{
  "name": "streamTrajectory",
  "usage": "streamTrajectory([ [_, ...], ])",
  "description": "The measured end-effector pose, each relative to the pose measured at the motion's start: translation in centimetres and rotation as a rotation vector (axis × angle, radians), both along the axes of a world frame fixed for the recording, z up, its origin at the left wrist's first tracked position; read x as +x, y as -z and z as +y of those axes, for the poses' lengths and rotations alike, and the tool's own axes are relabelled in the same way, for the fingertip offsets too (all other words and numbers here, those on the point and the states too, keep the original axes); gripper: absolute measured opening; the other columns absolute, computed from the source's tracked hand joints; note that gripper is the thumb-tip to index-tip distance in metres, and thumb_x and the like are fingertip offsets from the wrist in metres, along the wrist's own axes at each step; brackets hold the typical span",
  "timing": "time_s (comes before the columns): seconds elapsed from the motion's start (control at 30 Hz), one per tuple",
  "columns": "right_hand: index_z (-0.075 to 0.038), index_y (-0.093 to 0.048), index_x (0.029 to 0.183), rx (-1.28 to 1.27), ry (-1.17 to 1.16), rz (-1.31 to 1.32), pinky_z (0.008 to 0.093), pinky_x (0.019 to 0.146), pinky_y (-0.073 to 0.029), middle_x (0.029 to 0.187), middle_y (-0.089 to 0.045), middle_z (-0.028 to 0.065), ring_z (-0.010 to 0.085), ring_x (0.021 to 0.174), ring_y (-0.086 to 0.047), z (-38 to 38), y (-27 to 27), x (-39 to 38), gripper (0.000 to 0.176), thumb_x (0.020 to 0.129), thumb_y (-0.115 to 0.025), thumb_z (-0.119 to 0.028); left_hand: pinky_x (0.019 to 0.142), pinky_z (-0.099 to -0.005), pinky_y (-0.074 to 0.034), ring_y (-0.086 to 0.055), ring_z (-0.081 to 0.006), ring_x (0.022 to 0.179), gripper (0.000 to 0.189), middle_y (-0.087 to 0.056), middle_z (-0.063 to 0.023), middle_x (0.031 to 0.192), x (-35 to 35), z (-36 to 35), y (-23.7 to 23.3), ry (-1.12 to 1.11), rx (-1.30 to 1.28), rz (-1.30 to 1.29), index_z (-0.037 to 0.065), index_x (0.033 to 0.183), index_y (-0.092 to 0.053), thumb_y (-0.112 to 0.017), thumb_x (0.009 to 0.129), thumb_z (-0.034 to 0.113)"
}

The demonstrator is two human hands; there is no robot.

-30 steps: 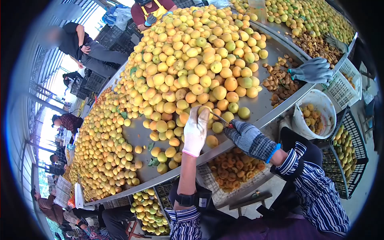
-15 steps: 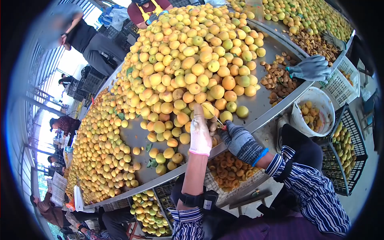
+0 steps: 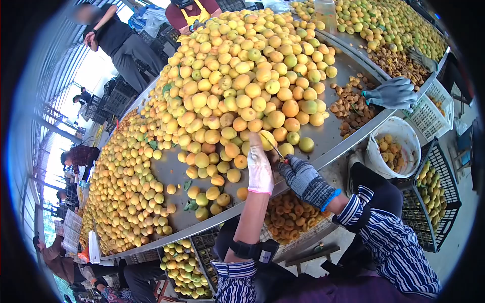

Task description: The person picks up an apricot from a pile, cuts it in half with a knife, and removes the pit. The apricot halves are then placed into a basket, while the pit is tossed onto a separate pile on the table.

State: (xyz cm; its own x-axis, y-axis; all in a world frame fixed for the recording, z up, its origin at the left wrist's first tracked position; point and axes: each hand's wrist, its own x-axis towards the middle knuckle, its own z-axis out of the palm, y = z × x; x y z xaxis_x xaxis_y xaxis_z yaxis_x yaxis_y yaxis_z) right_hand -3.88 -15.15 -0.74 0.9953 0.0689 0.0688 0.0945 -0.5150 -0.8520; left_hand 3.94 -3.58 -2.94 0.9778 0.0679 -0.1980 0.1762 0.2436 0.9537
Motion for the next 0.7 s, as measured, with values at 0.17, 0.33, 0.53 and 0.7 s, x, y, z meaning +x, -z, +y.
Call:
streamTrajectory([
  [0.17, 0.002, -0.053, 0.106, -0.058, 0.019, 0.063, 0.0417, 0.072, -0.048, 0.087, -0.060, 0.0253, 0.0362, 0.084, -0.061, 0.5, 0.0, 0.0, 0.028, 0.092, -0.048, -0.023, 0.062, -0.0306, -0.045, -0.052, -0.0165, 0.068, 0.050, -0.057, -0.0064, 0.084, 1.1, 2.0, 3.8, 0.196, 0.306, -0.229, -0.002, 0.120, -0.047, -0.037, 0.097, 0.041],
  [0.33, 0.002, -0.055, 0.103, 0.161, 0.114, 0.161, 0.0372, 0.067, -0.047, 0.082, -0.062, 0.0199, 0.0321, 0.075, -0.061, -0.6, 0.0, 1.0, 0.023, 0.090, -0.055, -0.017, 0.062, -0.0296, -0.044, -0.050, -0.0164, 0.067, 0.054, -0.055, -0.0109, 0.080, 0.0, 1.6, -3.0, 0.310, 0.615, -0.036, -0.003, 0.121, -0.046, -0.038, 0.096, 0.044],
  [0.53, 0.003, -0.055, 0.098, 0.027, 0.044, 0.121, 0.0418, 0.073, -0.047, 0.086, -0.062, 0.0236, 0.0384, 0.086, -0.060, -1.3, -2.2, 0.4, 0.032, 0.089, -0.055, -0.028, 0.058, -0.0214, -0.042, -0.046, -0.0076, 0.070, 0.069, -0.050, -0.0015, 0.082, -0.6, 2.1, -5.5, 0.434, 0.508, -0.147, 0.002, 0.124, -0.047, -0.046, 0.087, 0.060],
  [0.7, 0.004, -0.055, 0.102, 0.261, 0.052, 0.313, 0.0404, 0.074, -0.047, 0.088, -0.061, 0.0248, 0.0388, 0.087, -0.060, -0.3, -0.9, 0.9, 0.034, 0.090, -0.053, -0.029, 0.058, -0.0229, -0.043, -0.049, -0.0111, 0.067, 0.056, -0.051, -0.0030, 0.083, -1.5, 0.6, -5.8, 0.271, 0.411, -0.097, 0.001, 0.117, -0.049, -0.044, 0.092, 0.051],
])
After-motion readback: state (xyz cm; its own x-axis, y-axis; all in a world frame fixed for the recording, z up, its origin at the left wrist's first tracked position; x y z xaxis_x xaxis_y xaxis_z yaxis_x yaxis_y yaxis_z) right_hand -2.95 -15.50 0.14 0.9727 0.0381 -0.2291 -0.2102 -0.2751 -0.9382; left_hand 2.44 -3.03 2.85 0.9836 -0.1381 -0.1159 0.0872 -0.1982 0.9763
